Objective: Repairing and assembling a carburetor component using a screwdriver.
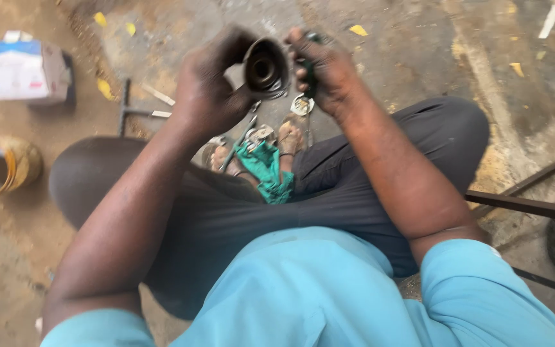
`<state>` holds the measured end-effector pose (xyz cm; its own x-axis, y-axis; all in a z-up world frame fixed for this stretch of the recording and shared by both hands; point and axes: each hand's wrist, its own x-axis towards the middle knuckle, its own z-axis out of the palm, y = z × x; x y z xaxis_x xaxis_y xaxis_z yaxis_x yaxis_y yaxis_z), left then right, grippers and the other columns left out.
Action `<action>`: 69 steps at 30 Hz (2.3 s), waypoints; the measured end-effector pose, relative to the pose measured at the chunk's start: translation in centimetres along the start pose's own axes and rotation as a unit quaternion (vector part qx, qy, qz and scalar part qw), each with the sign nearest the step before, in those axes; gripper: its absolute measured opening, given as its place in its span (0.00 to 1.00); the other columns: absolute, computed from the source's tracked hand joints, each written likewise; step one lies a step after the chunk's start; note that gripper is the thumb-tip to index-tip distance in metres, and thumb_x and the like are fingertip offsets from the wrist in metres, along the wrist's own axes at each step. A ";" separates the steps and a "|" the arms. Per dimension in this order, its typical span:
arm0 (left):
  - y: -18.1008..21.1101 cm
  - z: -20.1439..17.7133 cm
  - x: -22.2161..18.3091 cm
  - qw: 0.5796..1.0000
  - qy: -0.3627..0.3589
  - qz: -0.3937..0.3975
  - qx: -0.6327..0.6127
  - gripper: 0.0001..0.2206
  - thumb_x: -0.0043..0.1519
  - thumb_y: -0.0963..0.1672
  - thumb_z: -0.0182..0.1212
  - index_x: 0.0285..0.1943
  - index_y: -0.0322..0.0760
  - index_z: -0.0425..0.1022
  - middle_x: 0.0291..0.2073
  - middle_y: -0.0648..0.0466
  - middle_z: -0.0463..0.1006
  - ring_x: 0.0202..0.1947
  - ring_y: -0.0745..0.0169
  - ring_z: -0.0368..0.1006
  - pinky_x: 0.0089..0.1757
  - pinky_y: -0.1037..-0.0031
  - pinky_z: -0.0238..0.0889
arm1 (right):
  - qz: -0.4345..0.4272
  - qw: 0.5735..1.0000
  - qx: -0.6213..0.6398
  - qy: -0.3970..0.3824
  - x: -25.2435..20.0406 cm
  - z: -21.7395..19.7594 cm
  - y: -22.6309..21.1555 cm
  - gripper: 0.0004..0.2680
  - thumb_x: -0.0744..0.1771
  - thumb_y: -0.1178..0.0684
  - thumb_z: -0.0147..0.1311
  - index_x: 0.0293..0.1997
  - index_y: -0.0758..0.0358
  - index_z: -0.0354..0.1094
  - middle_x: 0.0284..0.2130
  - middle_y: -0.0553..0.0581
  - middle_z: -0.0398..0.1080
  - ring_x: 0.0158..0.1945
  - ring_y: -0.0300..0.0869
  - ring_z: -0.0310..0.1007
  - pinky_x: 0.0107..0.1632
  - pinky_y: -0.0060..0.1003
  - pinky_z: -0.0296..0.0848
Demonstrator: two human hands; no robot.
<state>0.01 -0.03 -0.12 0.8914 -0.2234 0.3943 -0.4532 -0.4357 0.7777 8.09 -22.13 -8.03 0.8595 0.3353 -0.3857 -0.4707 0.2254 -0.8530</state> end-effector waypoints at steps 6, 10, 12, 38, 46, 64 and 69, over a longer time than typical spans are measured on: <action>-1.1 0.0 -1.7 0.996 -0.006 -0.083 0.016 0.20 0.58 0.40 0.76 0.57 0.33 0.74 0.51 0.48 0.83 0.56 0.58 0.80 0.55 0.67 0.70 | 0.021 0.997 0.046 -0.059 1.4 0.3 1.8 0.14 0.64 0.49 0.66 0.52 0.59 0.74 0.32 0.49 0.73 0.24 0.29 0.68 0.21 0.26 0.62; -1.0 0.2 -1.1 0.997 -0.007 -0.068 0.023 0.17 0.60 0.41 0.74 0.56 0.35 0.75 0.49 0.51 0.83 0.53 0.64 0.80 0.53 0.73 0.71 | -0.006 0.999 0.023 -0.030 1.3 0.5 0.8 0.14 0.64 0.47 0.65 0.50 0.63 0.75 0.37 0.57 0.80 0.22 0.31 0.69 0.19 0.27 0.66; -0.7 0.0 -1.0 0.995 -0.001 -0.071 0.068 0.13 0.61 0.41 0.73 0.53 0.36 0.77 0.49 0.52 0.84 0.49 0.66 0.80 0.50 0.74 0.71 | -0.003 0.997 0.054 -0.057 1.7 0.4 1.3 0.16 0.64 0.46 0.66 0.51 0.65 0.73 0.38 0.59 0.79 0.24 0.33 0.72 0.21 0.28 0.67; -0.8 0.4 -0.6 0.993 0.016 -0.086 0.076 0.14 0.58 0.41 0.73 0.51 0.37 0.77 0.43 0.51 0.85 0.46 0.64 0.82 0.46 0.71 0.73 | -0.066 0.991 0.030 -0.111 -0.2 0.2 -0.7 0.12 0.65 0.47 0.68 0.44 0.63 0.73 0.23 0.47 0.67 0.19 0.30 0.62 0.20 0.25 0.59; -0.2 0.2 -0.7 0.994 0.010 -0.083 0.075 0.14 0.59 0.41 0.73 0.52 0.37 0.77 0.44 0.51 0.85 0.47 0.64 0.82 0.46 0.71 0.72 | -0.134 0.988 0.008 -0.081 -1.5 1.1 -2.1 0.11 0.65 0.47 0.68 0.45 0.59 0.74 0.23 0.46 0.68 0.20 0.29 0.63 0.21 0.24 0.61; -1.8 0.7 -1.7 0.986 0.001 -0.130 0.106 0.15 0.59 0.43 0.73 0.53 0.38 0.79 0.44 0.51 0.85 0.37 0.66 0.80 0.37 0.73 0.70 | -0.202 0.976 -0.047 -0.068 -3.6 1.5 -4.3 0.10 0.68 0.49 0.65 0.50 0.63 0.76 0.31 0.47 0.72 0.27 0.28 0.66 0.26 0.24 0.64; -1.9 0.7 -1.6 0.982 -0.005 -0.155 0.112 0.17 0.58 0.43 0.73 0.55 0.39 0.78 0.42 0.50 0.84 0.37 0.63 0.81 0.38 0.71 0.71 | -0.211 0.973 -0.051 -0.074 -3.5 1.6 -4.2 0.11 0.67 0.50 0.66 0.51 0.63 0.75 0.32 0.47 0.75 0.26 0.28 0.65 0.26 0.24 0.64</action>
<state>-0.56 0.53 -2.59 0.9868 -0.0581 0.1509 -0.1511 -0.6639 0.7324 6.74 -22.84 -2.53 0.9308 0.3616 0.0544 -0.0537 0.2822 -0.9578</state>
